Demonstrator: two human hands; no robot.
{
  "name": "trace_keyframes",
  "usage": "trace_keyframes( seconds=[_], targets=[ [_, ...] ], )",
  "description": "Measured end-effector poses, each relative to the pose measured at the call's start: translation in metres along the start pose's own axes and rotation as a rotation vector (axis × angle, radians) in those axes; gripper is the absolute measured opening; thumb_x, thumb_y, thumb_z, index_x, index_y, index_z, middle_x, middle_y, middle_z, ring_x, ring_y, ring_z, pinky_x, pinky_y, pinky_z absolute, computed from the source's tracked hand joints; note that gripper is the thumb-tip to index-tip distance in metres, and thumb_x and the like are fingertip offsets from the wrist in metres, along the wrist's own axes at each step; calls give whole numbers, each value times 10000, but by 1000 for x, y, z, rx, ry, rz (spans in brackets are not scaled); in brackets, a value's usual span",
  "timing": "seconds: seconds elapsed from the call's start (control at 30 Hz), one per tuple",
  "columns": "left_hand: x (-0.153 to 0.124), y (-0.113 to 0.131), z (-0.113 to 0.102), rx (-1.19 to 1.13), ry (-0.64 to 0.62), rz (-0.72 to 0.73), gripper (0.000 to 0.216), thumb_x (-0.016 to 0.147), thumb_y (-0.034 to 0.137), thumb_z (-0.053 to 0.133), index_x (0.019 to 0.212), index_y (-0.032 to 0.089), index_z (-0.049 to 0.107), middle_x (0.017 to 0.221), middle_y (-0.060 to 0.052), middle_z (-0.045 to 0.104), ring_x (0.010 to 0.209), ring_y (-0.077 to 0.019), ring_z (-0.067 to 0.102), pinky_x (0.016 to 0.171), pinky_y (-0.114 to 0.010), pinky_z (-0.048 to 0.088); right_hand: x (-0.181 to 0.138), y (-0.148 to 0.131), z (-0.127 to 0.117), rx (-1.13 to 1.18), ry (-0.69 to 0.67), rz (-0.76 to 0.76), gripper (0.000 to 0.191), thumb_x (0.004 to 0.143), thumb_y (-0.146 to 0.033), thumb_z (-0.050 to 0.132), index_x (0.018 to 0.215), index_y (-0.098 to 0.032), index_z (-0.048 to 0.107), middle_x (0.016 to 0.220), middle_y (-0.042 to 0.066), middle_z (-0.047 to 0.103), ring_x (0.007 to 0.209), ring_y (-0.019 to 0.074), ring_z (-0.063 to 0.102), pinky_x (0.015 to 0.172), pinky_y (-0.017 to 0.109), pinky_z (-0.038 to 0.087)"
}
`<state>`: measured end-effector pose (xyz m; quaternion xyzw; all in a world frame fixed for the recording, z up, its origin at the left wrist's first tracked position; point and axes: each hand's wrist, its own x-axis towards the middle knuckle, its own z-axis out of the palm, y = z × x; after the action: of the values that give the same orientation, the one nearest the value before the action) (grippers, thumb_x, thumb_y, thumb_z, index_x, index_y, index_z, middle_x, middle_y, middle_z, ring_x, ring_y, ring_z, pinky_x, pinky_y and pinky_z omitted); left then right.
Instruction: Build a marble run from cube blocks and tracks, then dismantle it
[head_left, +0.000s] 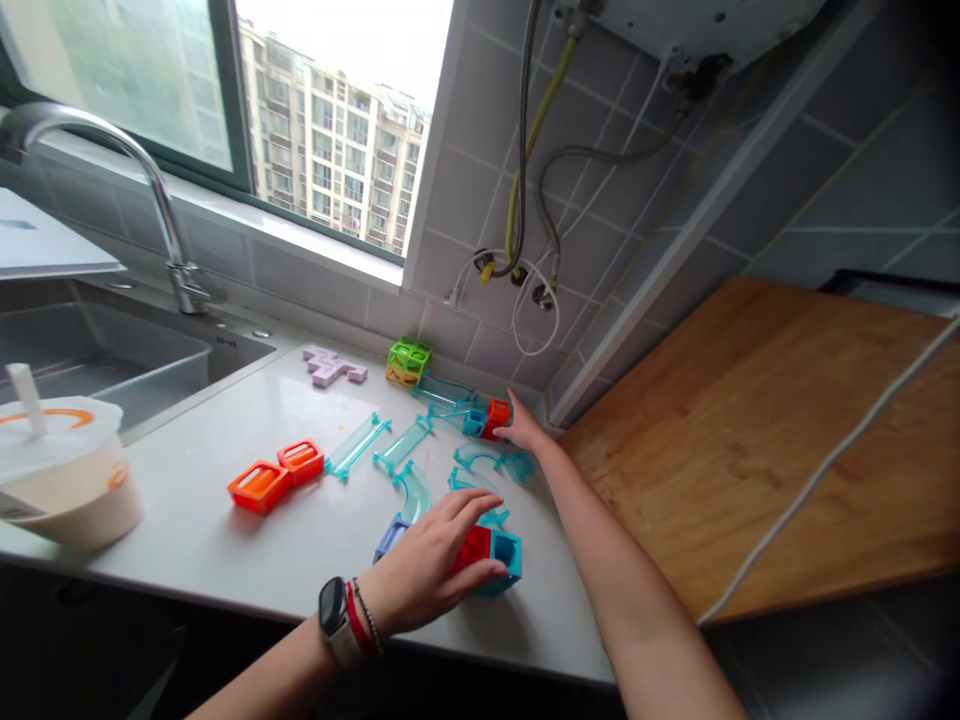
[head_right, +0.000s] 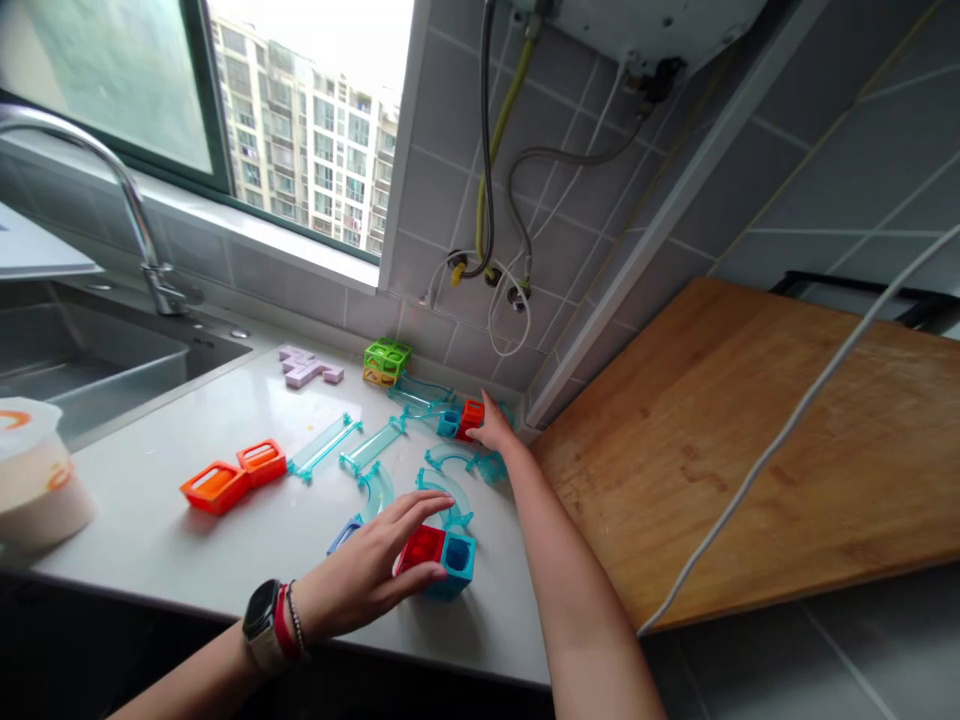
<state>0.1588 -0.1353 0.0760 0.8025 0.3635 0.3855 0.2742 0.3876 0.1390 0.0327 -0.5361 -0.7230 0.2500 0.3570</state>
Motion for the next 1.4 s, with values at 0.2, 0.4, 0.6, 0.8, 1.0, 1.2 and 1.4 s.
trace_keyframes(
  seconds=[0.2, 0.4, 0.6, 0.8, 1.0, 1.2, 1.4],
  targets=[
    [100, -65, -16, 289, 86, -113, 378, 1028, 296, 500, 1385, 182, 550, 1407, -133, 645, 1318, -246, 606, 1136, -377, 463, 0, 26, 10, -25, -70, -4, 717, 594, -203, 880, 1265, -207, 627, 1202, 100, 753, 1088, 277, 726, 1010, 475, 555],
    [189, -141, 3, 412, -110, -135, 906, 614, 221, 893, 1441, 191, 524, 1398, -178, 658, 1341, -379, 582, 1101, -451, 465, -17, 25, 7, -35, -82, -50, 598, 602, -237, 886, 1148, -200, 646, 1030, 65, 778, 895, 236, 741, 876, 404, 589],
    [208, -179, 17, 446, -231, -198, 1024, 582, 311, 917, 1495, 218, 463, 1189, -151, 754, 1111, -374, 717, 890, -389, 541, -29, 26, -2, -25, -72, -76, 600, 608, -259, 875, 1155, -191, 639, 1052, 71, 772, 937, 237, 729, 900, 394, 569],
    [211, -194, 15, 415, -261, -173, 911, 567, 320, 935, 1394, 215, 567, 1141, -106, 769, 1071, -333, 725, 837, -318, 533, -30, 25, -3, -6, -76, -94, 646, 600, -257, 871, 1204, -194, 653, 1079, 79, 777, 957, 247, 735, 926, 402, 564],
    [210, -198, 14, 405, -250, -169, 726, 641, 366, 903, 1311, 233, 659, 1119, -88, 767, 1060, -307, 717, 868, -311, 526, -30, 26, -19, 32, 66, -51, 689, 588, -275, 870, 1237, -172, 662, 1049, 95, 783, 939, 263, 733, 945, 442, 568],
    [209, -187, 11, 359, -216, -153, 777, 619, 401, 908, 1328, 222, 644, 1198, -120, 737, 1117, -329, 690, 938, -363, 531, -26, 3, -33, 148, 292, -45, 815, 716, -427, 816, 1420, -122, 539, 1250, 163, 725, 1061, 262, 710, 1016, 450, 549],
    [199, -140, -17, 213, -43, -72, 885, 635, 434, 911, 1405, 156, 576, 1398, -198, 620, 1306, -371, 581, 1104, -454, 462, -69, -45, -32, 415, 387, -64, 936, 804, -479, 786, 1557, -115, 365, 1284, 175, 702, 1095, 251, 716, 1011, 419, 562]
  ],
)
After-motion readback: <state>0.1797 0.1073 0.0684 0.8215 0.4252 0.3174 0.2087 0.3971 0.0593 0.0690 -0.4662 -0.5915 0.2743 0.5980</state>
